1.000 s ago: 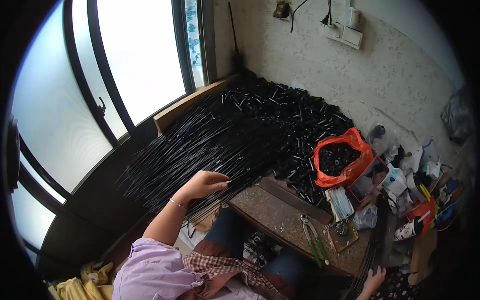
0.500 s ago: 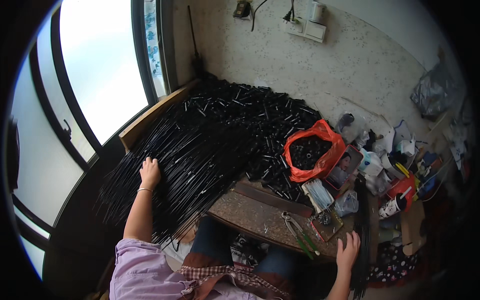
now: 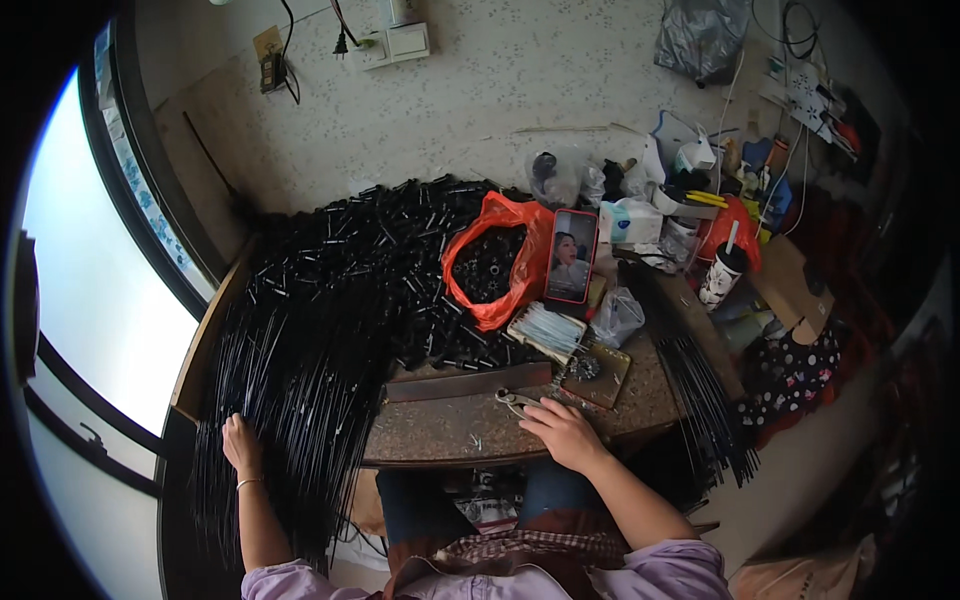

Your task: Assembling bundles of black fibers into metal sleeves and securing them with pliers.

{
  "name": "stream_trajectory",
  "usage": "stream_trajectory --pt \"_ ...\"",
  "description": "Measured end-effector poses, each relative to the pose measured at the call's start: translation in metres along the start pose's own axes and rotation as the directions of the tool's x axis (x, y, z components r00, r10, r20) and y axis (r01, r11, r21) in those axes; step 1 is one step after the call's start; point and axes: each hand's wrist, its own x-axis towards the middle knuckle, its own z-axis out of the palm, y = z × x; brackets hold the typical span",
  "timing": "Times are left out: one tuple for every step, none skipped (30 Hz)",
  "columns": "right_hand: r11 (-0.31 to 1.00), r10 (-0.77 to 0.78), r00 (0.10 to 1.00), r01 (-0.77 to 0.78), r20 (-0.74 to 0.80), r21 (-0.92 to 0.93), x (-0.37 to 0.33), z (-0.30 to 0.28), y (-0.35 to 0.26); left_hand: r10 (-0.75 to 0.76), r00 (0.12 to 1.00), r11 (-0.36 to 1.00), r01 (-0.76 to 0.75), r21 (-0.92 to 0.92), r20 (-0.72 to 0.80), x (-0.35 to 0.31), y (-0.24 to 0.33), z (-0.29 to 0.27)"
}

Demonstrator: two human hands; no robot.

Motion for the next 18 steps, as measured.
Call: stream_trajectory --pt "1.0 0.006 1.0 -0.006 -0.008 0.006 -0.002 0.0 0.0 -0.009 0.999 1.0 0.009 0.005 -0.037 -0.001 -0.001 -0.001" --pt "0.999 0.023 1.0 -0.023 -0.013 0.024 -0.002 0.001 -0.002 -0.043 0.999 0.998 0.041 -0.055 -0.026 0.0 -0.009 0.008" --pt "0.999 0.027 1.0 -0.027 -0.008 0.027 -0.002 0.001 -0.003 -0.04 0.999 0.998 0.039 -0.053 -0.021 -0.002 -0.012 0.01" --pt "0.999 0.035 0.999 -0.035 -0.008 0.019 -0.002 -0.001 -0.004 0.024 0.996 0.98 -0.007 -0.197 0.083 -0.003 -0.014 0.011" --pt "0.999 0.043 0.999 -0.042 -0.009 0.01 -0.002 -0.002 -0.004 0.102 0.979 0.94 -0.037 -0.34 0.175 -0.005 -0.016 0.012" --pt "0.999 0.043 0.999 -0.043 -0.011 0.014 -0.002 -0.001 -0.004 0.104 0.979 0.94 -0.04 -0.338 0.174 -0.005 -0.018 0.012" --pt "0.999 0.046 0.999 -0.046 -0.016 0.026 -0.002 0.0 -0.004 0.136 0.977 0.942 -0.076 -0.328 0.164 -0.004 -0.02 0.013" --pt "0.998 0.05 0.999 -0.049 -0.023 0.039 -0.003 0.0 -0.003 0.169 0.974 0.942 -0.114 -0.317 0.153 -0.003 -0.022 0.012" --pt "0.998 0.051 0.998 -0.05 -0.029 0.043 -0.002 0.0 -0.003 0.202 0.969 0.94 -0.152 -0.305 0.142 0.0 -0.023 0.011" --pt "0.997 0.052 0.998 -0.051 -0.025 0.051 -0.002 -0.002 -0.004 0.167 0.963 0.959 -0.109 -0.262 0.211 0.004 -0.023 0.011" --pt "0.997 0.053 0.998 -0.052 -0.023 0.06 -0.001 -0.002 -0.004 0.17 0.964 0.96 -0.114 -0.257 0.205 0.007 -0.022 0.009" --pt "0.997 0.056 0.998 -0.054 -0.028 0.064 -0.002 -0.002 -0.003 0.101 0.974 0.975 -0.057 -0.215 0.201 0.006 -0.018 0.004" --pt "0.996 0.057 0.998 -0.055 -0.036 0.07 -0.003 -0.002 -0.003 0.032 0.981 0.985 0.002 -0.173 0.194 0.007 -0.016 0.0" --pt "0.996 0.059 0.997 -0.056 -0.043 0.076 -0.004 -0.001 -0.003 0.056 0.998 0.969 -0.049 -0.242 0.025 0.006 -0.026 0.018" --pt "0.995 0.06 0.997 -0.057 -0.045 0.079 -0.004 -0.002 -0.002 0.058 0.998 0.97 -0.051 -0.239 0.024 0.006 -0.023 0.016" --pt "0.995 0.058 0.997 -0.054 -0.048 0.081 -0.005 -0.003 -0.001 0.06 0.99 0.973 -0.029 -0.231 0.13 0.004 -0.017 0.013" --pt "0.995 0.055 0.997 -0.05 -0.051 0.083 -0.005 -0.003 -0.001 0.06 0.97 0.976 -0.007 -0.219 0.235 0.003 -0.013 0.011" --pt "0.995 0.052 0.997 -0.047 -0.055 0.084 -0.005 -0.003 -0.001 0.072 0.943 0.981 -0.008 -0.195 0.323 0.01 -0.015 0.012"
